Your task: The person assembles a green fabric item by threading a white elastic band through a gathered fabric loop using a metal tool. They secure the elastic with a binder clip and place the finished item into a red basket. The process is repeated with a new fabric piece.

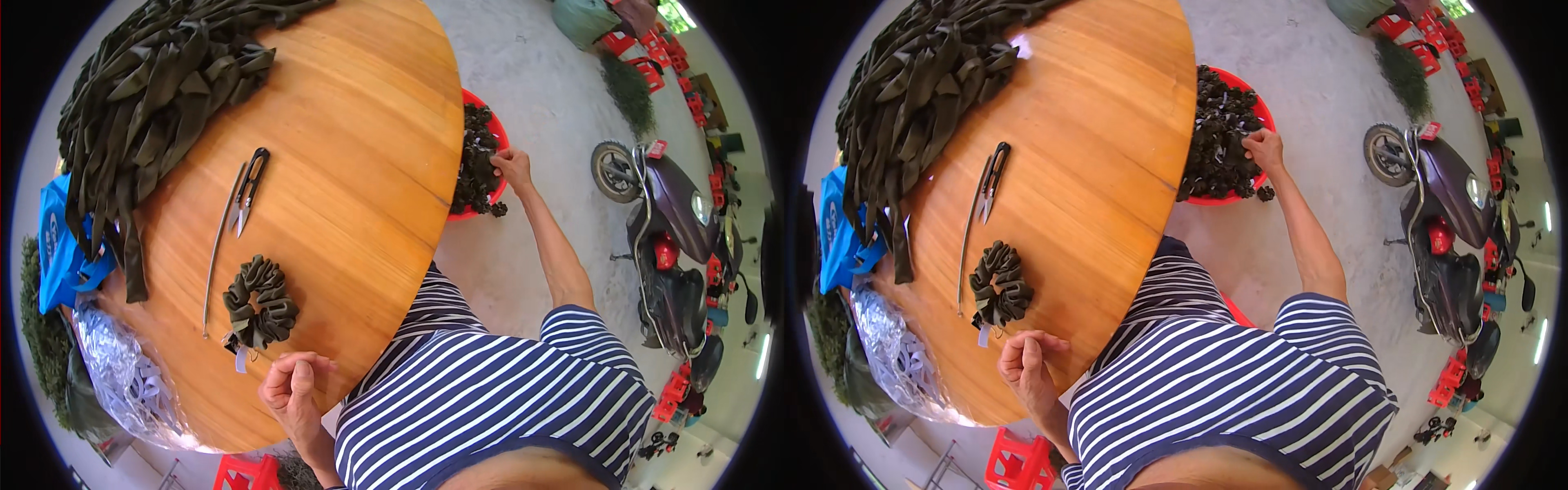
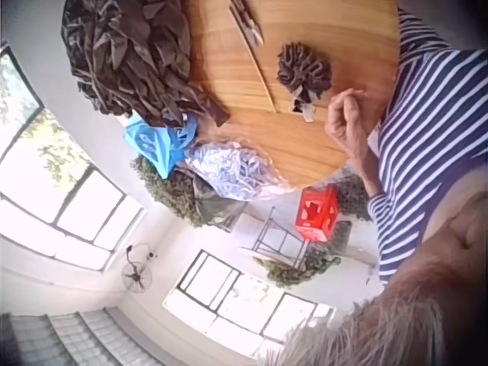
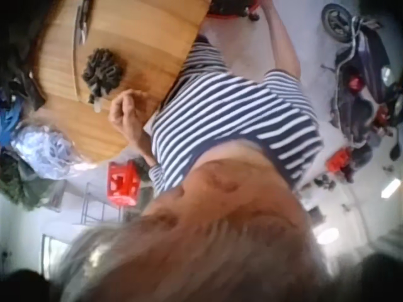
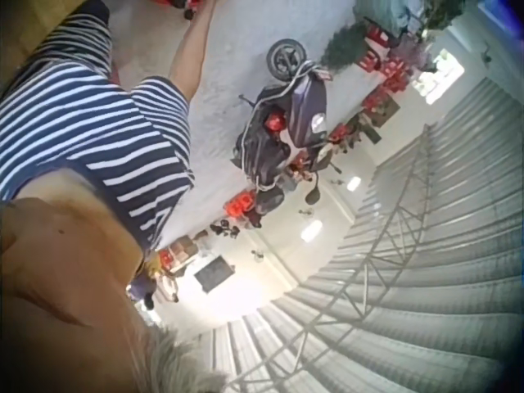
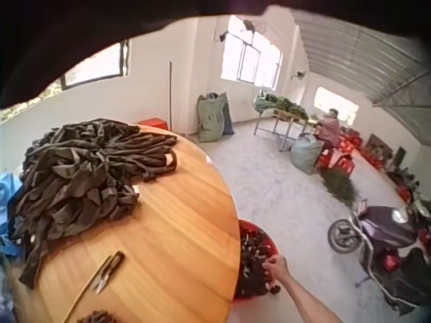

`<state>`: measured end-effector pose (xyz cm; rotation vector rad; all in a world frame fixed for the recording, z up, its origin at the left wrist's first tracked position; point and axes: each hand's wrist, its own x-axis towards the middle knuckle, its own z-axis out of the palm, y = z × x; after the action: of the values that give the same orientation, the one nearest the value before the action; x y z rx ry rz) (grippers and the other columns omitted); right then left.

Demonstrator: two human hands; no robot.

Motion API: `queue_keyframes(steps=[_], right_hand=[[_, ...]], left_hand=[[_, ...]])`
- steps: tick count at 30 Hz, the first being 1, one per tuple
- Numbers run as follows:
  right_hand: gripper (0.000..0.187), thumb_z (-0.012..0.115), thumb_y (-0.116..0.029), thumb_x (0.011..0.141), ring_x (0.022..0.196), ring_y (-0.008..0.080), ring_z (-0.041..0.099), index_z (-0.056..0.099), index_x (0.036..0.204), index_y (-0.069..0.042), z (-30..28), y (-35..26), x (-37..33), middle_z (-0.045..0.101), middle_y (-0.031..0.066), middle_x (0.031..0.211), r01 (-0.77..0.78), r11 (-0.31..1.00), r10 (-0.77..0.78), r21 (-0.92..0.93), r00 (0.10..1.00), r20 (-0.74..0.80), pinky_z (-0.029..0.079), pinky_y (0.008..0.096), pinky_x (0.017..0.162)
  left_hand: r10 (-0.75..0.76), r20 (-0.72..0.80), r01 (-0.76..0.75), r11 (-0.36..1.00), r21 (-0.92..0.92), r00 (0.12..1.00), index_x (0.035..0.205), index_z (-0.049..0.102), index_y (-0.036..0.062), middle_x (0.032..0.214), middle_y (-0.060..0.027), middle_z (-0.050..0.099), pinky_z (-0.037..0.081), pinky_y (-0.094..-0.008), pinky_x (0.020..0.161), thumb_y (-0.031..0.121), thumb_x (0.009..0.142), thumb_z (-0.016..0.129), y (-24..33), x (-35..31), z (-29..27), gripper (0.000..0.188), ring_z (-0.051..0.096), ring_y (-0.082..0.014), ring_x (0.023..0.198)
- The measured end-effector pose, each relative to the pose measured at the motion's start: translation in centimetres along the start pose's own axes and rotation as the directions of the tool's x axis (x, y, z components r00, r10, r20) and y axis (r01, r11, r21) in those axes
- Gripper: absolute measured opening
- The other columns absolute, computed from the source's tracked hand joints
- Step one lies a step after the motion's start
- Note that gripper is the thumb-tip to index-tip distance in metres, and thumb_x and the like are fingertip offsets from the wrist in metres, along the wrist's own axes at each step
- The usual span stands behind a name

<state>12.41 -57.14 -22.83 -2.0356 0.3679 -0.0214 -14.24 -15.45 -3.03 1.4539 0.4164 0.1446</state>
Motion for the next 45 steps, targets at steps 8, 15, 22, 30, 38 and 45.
queue_keyframes(steps=[8,15,22,30,38,45], right_hand=[[0.016,0.061,-0.021,0.079,0.05,0.01,0.054,0.059,0.08,-0.005,1.1,5.2,7.4,0.06,0.004,0.065,0.002,0.971,0.031,0.238,0.991,-0.132,0.04,0.0217,0.041],[0.009,0.055,-0.009,0.085,0.055,0.0022,0.044,0.059,0.091,-0.003,7.2,-26.7,-10.3,0.053,-0.0015,0.069,0.507,0.8,-0.576,0.32,0.798,0.177,0.035,0.0149,0.048],[0.013,0.061,-0.014,0.07,0.064,0.0168,0.056,0.059,0.082,-0.008,16.8,-34.3,-23.2,0.054,0.0052,0.074,0.846,0.121,-0.756,0.519,-0.26,0.601,0.046,0.0285,0.049],[0.011,0.061,-0.013,0.071,0.063,0.0192,0.056,0.059,0.077,-0.004,19.4,-34.4,-24.0,0.054,0.0076,0.069,0.761,0.348,-0.633,0.548,-0.24,0.736,0.044,0.0301,0.052],[0.011,0.068,-0.003,0.07,0.061,0.0138,0.053,0.064,0.08,-0.002,16.1,-33.9,-24.6,0.056,0.0053,0.068,0.453,0.685,-0.624,0.57,-0.04,0.781,0.039,0.0238,0.05],[0.022,0.07,-0.004,0.068,0.054,0.0124,0.045,0.066,0.09,-0.007,14.5,-33.1,-25.0,0.05,0.0024,0.063,0.657,0.511,-0.699,0.555,-0.058,0.713,0.033,0.0244,0.046]], left_hand=[[-0.212,-0.178,0.175,0.964,-0.199,0.961,0.089,0.058,-0.0044,0.075,-0.0103,0.061,0.049,-0.0256,0.062,0.012,0.086,0.054,1.4,-0.8,-0.1,0.017,0.06,-0.0159,0.066],[-0.248,-0.252,0.17,0.94,-0.295,0.935,0.093,0.057,-0.0042,0.077,-0.0105,0.061,0.05,-0.025,0.06,0.015,0.086,0.055,0.8,-1.3,-1.2,0.02,0.061,-0.0149,0.064],[-0.194,-0.215,0.077,0.886,-0.458,0.957,0.117,0.043,-0.0055,0.101,-0.0136,0.056,0.051,-0.0276,0.07,0.011,0.088,0.05,1.0,-0.5,-0.7,0.034,0.059,-0.017,0.084],[0.005,-0.309,-0.129,0.915,-0.383,0.951,0.118,0.045,-0.0015,0.11,-0.0126,0.052,0.043,-0.0286,0.083,0.008,0.085,0.055,0.2,0.6,-1.4,0.036,0.051,-0.0174,0.099],[0.468,-0.224,-0.462,0.883,0.083,0.855,0.096,0.059,0.0034,0.094,-0.0106,0.052,0.04,-0.0288,0.078,0.007,0.075,0.065,-0.1,1.7,-2.4,0.022,0.049,-0.021,0.088],[0.405,-0.089,-0.41,0.911,-0.044,0.91,0.089,0.056,0.0026,0.091,-0.009,0.05,0.04,-0.029,0.079,0.008,0.08,0.061,-0.9,1.5,-2.6,0.012,0.049,-0.0193,0.088]])
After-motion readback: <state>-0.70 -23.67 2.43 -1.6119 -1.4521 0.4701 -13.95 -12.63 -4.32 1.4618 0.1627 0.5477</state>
